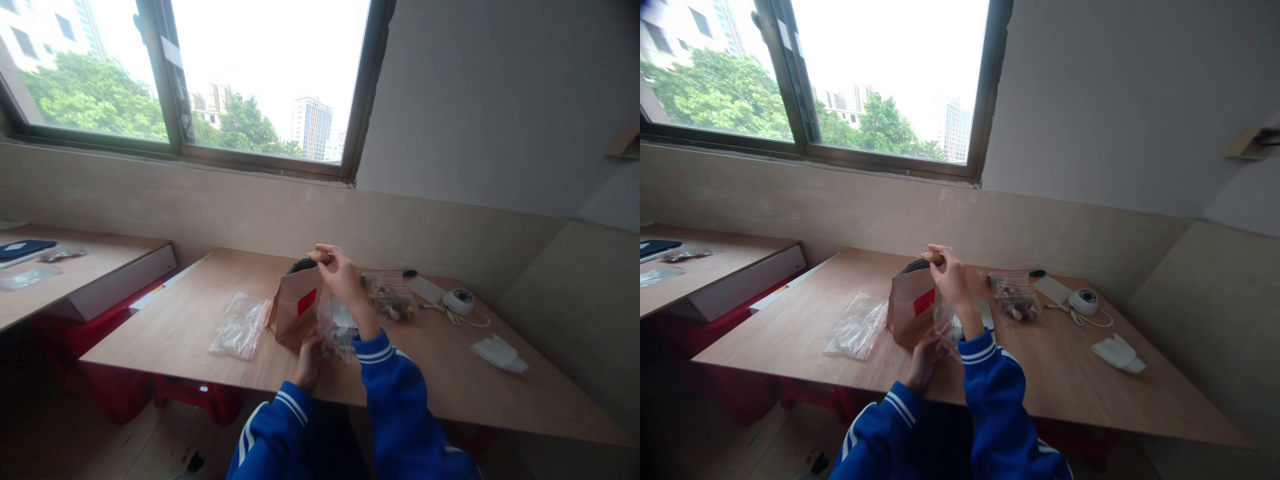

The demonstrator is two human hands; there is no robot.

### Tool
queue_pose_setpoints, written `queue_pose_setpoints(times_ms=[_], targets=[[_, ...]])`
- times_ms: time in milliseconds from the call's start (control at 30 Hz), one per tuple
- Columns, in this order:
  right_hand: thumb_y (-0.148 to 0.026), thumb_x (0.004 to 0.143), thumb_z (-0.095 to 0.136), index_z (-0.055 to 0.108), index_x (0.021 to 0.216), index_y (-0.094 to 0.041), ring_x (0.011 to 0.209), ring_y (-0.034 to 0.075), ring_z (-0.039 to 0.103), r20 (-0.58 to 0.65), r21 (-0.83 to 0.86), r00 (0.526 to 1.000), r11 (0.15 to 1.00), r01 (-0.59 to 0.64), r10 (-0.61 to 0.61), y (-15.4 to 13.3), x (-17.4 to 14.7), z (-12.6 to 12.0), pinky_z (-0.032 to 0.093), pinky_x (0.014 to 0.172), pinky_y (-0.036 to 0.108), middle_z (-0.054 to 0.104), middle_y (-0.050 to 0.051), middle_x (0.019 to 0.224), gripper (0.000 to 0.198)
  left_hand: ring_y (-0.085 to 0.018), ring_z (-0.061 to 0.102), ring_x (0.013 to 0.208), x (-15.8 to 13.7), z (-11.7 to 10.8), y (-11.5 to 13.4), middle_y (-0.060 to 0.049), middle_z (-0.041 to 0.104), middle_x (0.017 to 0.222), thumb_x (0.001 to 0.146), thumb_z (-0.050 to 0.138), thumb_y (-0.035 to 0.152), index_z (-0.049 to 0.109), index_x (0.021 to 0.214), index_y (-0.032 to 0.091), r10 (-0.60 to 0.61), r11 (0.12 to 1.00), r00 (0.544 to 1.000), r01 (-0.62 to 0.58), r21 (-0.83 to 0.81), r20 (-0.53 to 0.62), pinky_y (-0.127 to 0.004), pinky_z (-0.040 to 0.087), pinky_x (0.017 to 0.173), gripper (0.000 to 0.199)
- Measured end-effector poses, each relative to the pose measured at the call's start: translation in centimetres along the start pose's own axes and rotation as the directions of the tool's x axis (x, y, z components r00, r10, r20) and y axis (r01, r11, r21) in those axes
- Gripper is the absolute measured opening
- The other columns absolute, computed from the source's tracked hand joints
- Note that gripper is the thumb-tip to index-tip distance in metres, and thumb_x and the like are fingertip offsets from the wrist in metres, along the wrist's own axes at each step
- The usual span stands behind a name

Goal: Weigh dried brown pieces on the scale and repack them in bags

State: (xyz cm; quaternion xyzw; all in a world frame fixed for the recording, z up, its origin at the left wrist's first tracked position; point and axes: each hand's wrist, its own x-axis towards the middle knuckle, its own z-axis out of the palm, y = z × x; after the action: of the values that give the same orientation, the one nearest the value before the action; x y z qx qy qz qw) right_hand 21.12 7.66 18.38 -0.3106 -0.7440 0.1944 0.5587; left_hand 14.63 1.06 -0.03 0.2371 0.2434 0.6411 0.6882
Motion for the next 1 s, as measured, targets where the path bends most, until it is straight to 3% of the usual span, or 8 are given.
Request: queue_pose_setpoints(times_ms=[167, 300, 533, 667, 833, 1000], targets=[[-0.005, 0.080, 0.046, 0.061, 0.117, -0.017, 0.109, 0.020, 0.059, 0.129, -0.163, 0.990, 0.983, 0.082, -0.061, -0.3, 0.6, 1.7, 0.046, 0.098, 0.036, 0.064, 0.010, 0.116, 0.041, -0.028, 0.066, 0.095, 0.1, -0.2, -0.3, -0.014, 0.069, 0.114, 0.069, 0.063, 0.022, 0.066, 0.110, 0.013, 0.008, 1.000, 1.000, -0.008, -0.012, -0.008, -0.038, 0.050, 0.082, 0.043], [-0.004, 0.081, 0.040, 0.061, 0.119, -0.021, 0.110, 0.017, 0.058, 0.200, -0.145, 0.975, 0.982, 0.123, -0.093, 0.2, 0.3, 1.4, 0.044, 0.100, 0.033, 0.064, 0.007, 0.117, 0.046, -0.026, 0.067, 0.089, 0.2, -0.2, -0.4, -0.013, 0.070, 0.110, 0.070, 0.062, 0.021, 0.066, 0.110, 0.013, 0.011, 1.000, 1.000, -0.010, -0.029, 0.010, -0.038, 0.050, 0.081, 0.041], [-0.009, 0.085, 0.044, 0.067, 0.112, -0.024, 0.109, 0.018, 0.059, 0.334, -0.236, 0.940, 0.959, 0.155, -0.069, 0.8, -0.4, 1.2, 0.039, 0.102, 0.037, 0.069, 0.005, 0.113, 0.038, -0.022, 0.067, 0.075, 0.5, -0.7, -0.8, -0.013, 0.070, 0.110, 0.070, 0.062, 0.021, 0.063, 0.114, 0.013, -0.001, 1.000, 1.000, 0.002, -0.031, 0.029, -0.040, 0.050, 0.080, 0.045], [-0.012, 0.088, 0.042, 0.061, 0.116, -0.020, 0.108, 0.020, 0.058, 0.280, -0.288, 0.957, 0.945, 0.156, -0.073, 0.6, -0.8, 1.1, 0.037, 0.101, 0.038, 0.067, 0.008, 0.113, 0.036, -0.023, 0.067, 0.074, 0.6, -0.6, -0.6, -0.013, 0.071, 0.105, 0.069, 0.062, 0.023, 0.066, 0.108, 0.013, -0.013, 1.000, 1.000, 0.013, -0.011, 0.007, -0.039, 0.051, 0.076, 0.040], [-0.009, 0.086, 0.039, 0.064, 0.104, -0.019, 0.108, 0.022, 0.053, 0.219, -0.331, 0.972, 0.931, 0.153, -0.082, 0.3, -1.0, 0.3, 0.036, 0.100, 0.040, 0.064, 0.009, 0.109, 0.032, -0.025, 0.067, 0.084, 0.4, -0.4, -0.3, -0.012, 0.071, 0.106, 0.068, 0.063, 0.022, 0.068, 0.105, 0.014, -0.011, 1.000, 1.000, 0.012, -0.018, 0.009, -0.039, 0.050, 0.079, 0.038], [-0.008, 0.082, 0.039, 0.064, 0.100, -0.020, 0.108, 0.021, 0.053, 0.163, -0.197, 0.984, 0.975, 0.099, -0.067, 0.8, -2.1, -1.4, 0.039, 0.099, 0.038, 0.060, 0.007, 0.108, 0.033, -0.025, 0.066, 0.084, 0.2, -0.2, 0.1, -0.012, 0.069, 0.110, 0.068, 0.065, 0.023, 0.068, 0.106, 0.014, 0.002, 1.000, 1.000, -0.002, 0.016, -0.019, -0.036, 0.049, 0.075, 0.039]])
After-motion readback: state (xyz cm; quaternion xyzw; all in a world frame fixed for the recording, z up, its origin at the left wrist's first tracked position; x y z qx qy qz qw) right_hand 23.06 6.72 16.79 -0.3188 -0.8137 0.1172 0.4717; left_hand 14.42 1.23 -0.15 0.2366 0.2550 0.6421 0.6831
